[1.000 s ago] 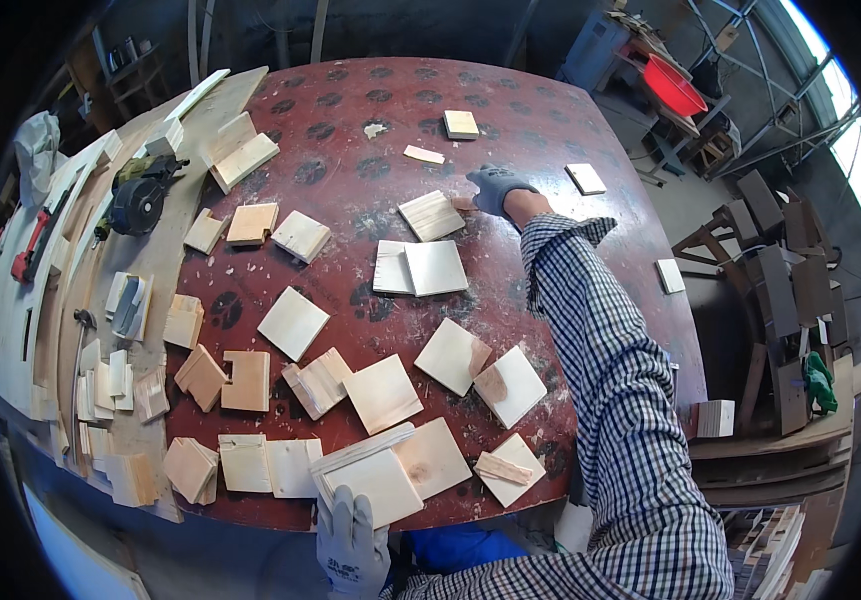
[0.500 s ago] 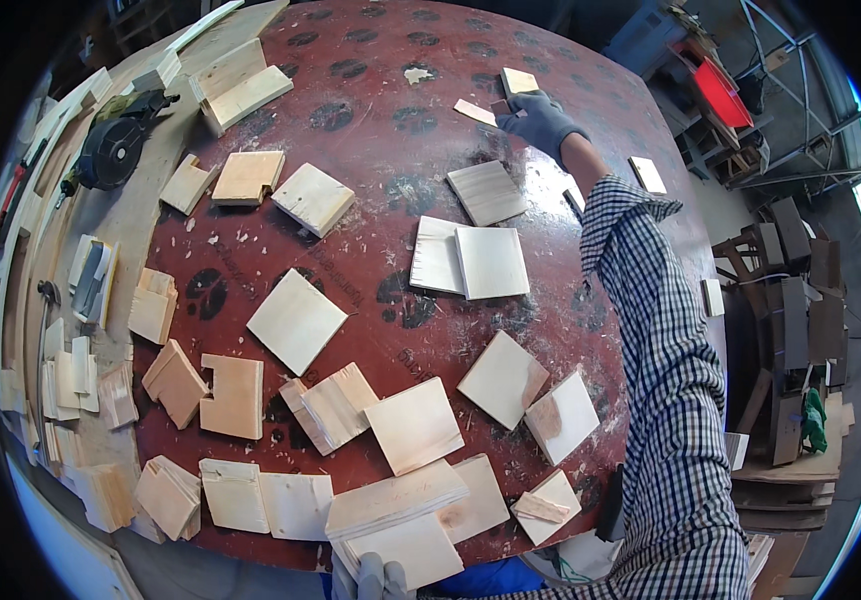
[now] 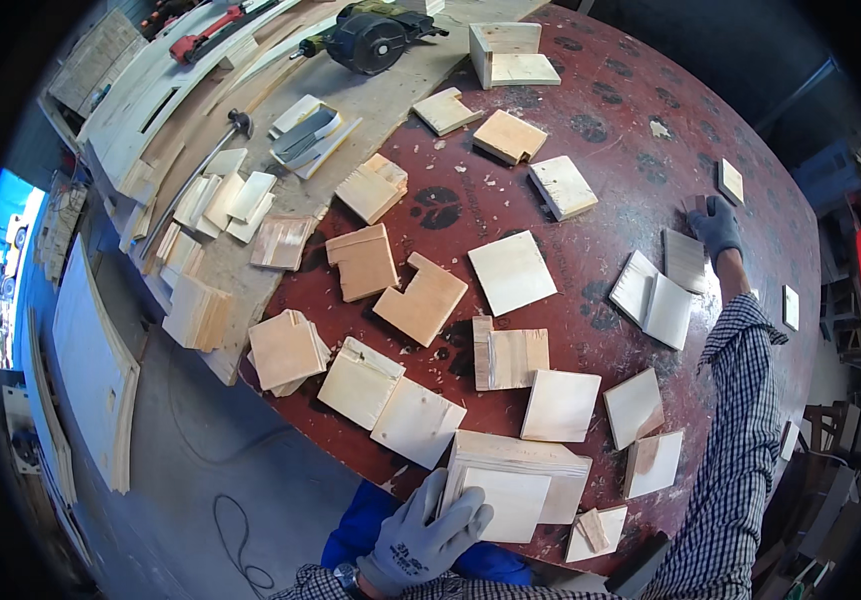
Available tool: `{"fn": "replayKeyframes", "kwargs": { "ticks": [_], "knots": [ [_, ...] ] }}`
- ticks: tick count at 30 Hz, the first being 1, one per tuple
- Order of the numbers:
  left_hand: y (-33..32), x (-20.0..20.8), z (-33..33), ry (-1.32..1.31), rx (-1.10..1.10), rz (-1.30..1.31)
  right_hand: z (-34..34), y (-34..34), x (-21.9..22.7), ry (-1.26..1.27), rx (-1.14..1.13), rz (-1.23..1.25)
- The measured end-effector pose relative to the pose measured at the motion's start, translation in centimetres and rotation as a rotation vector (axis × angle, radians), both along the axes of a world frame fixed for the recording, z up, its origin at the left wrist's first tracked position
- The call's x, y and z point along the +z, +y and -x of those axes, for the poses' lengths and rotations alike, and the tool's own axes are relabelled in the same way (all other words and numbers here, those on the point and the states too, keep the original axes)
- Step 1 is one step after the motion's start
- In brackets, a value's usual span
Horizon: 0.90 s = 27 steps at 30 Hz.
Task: The person assembles small wooden boxes by hand, aligning pre-cut wooden pieces and securing them with a pneumatic nail gun. The person repeatedly picks up pieces, forms box shapes, and fastens them on a cluttered workbench.
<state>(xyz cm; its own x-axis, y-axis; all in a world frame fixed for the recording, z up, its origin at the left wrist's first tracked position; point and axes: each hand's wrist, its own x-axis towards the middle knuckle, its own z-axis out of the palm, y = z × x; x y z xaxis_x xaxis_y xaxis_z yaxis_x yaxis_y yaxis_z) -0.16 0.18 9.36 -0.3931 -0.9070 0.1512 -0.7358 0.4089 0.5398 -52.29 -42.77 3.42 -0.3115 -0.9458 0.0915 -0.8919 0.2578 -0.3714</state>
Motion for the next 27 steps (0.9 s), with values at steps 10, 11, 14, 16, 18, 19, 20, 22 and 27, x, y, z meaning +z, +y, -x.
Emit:
{"fn": "replayKeyframes", "kwargs": {
  "ticks": [10, 11, 14, 16, 18, 19, 20, 22, 27],
  "knots": [
    [-0.1, 0.3, -0.7, -0.013, -0.098, 0.132, -7.1, 21.7, 15.5, -0.197, -0.006, 0.34],
    [-0.3, 0.4, -0.5, -0.051, -0.095, 0.14, -8.2, 24.9, 17.0, -0.229, 0.027, 0.375],
    [0.5, 0.0, -0.5, -0.059, -0.058, 0.153, -15.2, 35.1, 19.6, -0.439, 0.006, 0.369],
    [0.8, -1.0, -0.7, -0.031, -0.041, 0.165, -17.6, 41.2, 18.6, -0.503, -0.046, 0.321],
    [0.4, -1.4, -0.1, -0.019, -0.062, 0.174, -17.9, 46.4, 15.1, -0.425, -0.117, 0.26],
    [0.6, -1.1, -0.1, -0.038, -0.052, 0.185, -18.6, 48.4, 13.5, -0.418, -0.138, 0.235],
    [0.5, -0.9, 0.4, -0.024, -0.075, 0.181, -18.9, 50.0, 12.4, -0.398, -0.161, 0.209],
    [0.4, -0.5, -0.1, -0.033, -0.08, 0.187, -19.8, 51.7, 9.2, -0.414, -0.185, 0.127],
    [0.2, 0.1, -0.6, -0.053, -0.085, 0.246, -21.7, 52.3, 6.7, -0.407, -0.172, -0.055]
  ]
}}
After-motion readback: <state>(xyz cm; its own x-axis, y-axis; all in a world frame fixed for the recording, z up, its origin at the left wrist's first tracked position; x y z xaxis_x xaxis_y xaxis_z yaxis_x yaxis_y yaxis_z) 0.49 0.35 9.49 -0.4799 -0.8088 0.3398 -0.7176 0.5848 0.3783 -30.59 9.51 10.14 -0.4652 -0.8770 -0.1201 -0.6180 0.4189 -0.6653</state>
